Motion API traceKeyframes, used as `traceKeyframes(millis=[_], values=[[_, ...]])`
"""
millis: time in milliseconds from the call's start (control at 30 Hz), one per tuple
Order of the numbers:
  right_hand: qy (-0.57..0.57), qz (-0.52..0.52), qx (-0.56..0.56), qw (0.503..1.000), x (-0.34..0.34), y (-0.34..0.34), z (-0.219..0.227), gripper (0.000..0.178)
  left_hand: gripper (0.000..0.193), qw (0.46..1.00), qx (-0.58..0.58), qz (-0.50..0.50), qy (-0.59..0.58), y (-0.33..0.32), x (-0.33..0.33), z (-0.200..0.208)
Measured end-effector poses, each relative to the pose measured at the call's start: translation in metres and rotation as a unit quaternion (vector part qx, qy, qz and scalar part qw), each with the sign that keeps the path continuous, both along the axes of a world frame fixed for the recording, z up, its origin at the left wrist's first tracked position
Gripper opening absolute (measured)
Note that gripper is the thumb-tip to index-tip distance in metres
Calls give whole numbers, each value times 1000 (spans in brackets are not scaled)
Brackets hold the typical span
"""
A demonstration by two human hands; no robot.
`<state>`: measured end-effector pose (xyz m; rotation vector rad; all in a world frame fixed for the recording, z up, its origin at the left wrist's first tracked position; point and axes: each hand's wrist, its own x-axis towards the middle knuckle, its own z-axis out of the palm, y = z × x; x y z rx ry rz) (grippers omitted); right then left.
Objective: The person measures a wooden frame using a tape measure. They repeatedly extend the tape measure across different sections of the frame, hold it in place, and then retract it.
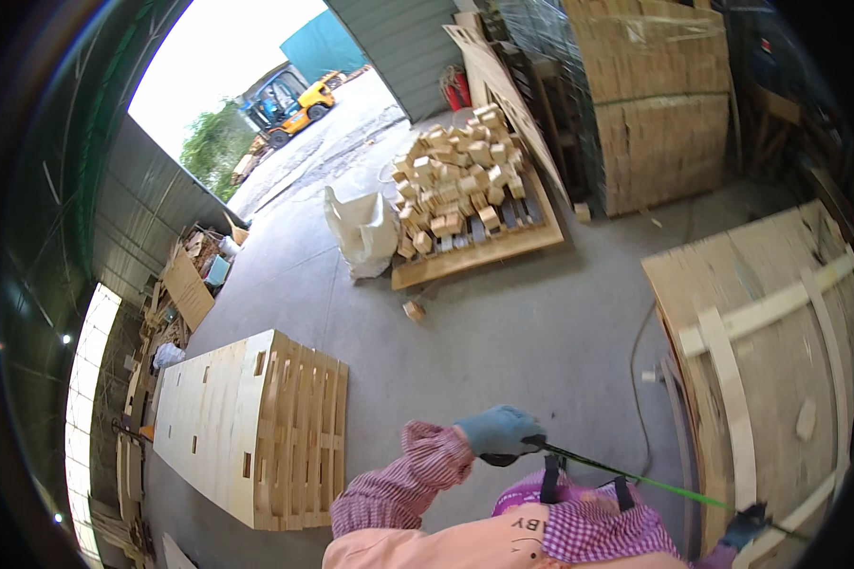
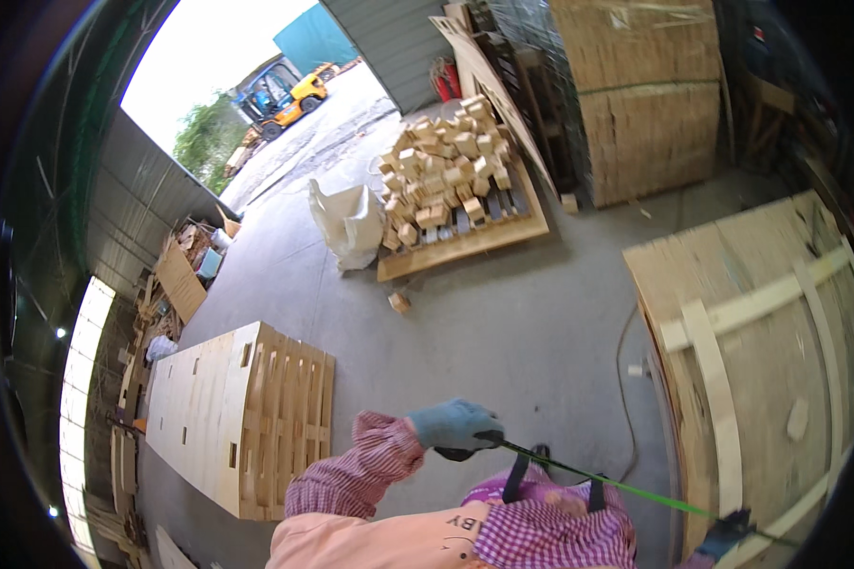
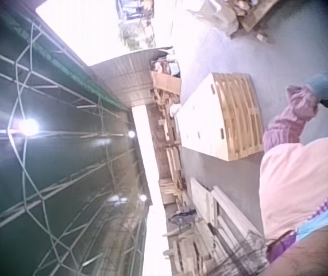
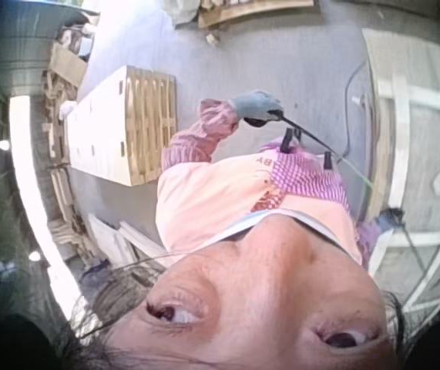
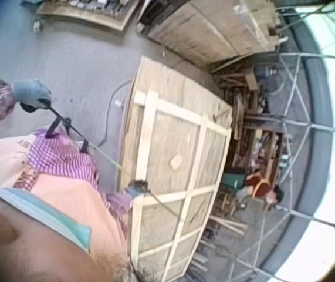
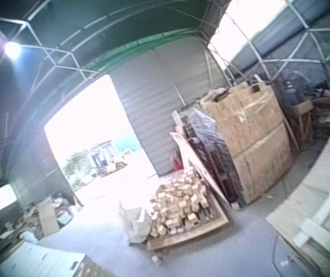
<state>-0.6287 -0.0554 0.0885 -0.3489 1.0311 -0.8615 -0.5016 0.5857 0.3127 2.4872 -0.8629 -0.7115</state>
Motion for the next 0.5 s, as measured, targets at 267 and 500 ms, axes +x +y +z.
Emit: traceKeyframes(millis=[267, 500], values=[[-53, 81, -98, 990, 55, -32, -64, 50, 22, 995, 4, -90, 40, -52, 206, -25], [145, 146, -167, 964, 125, -26, -76, 41, 23, 988, 12, -148, 48, -102, 329, -44]])
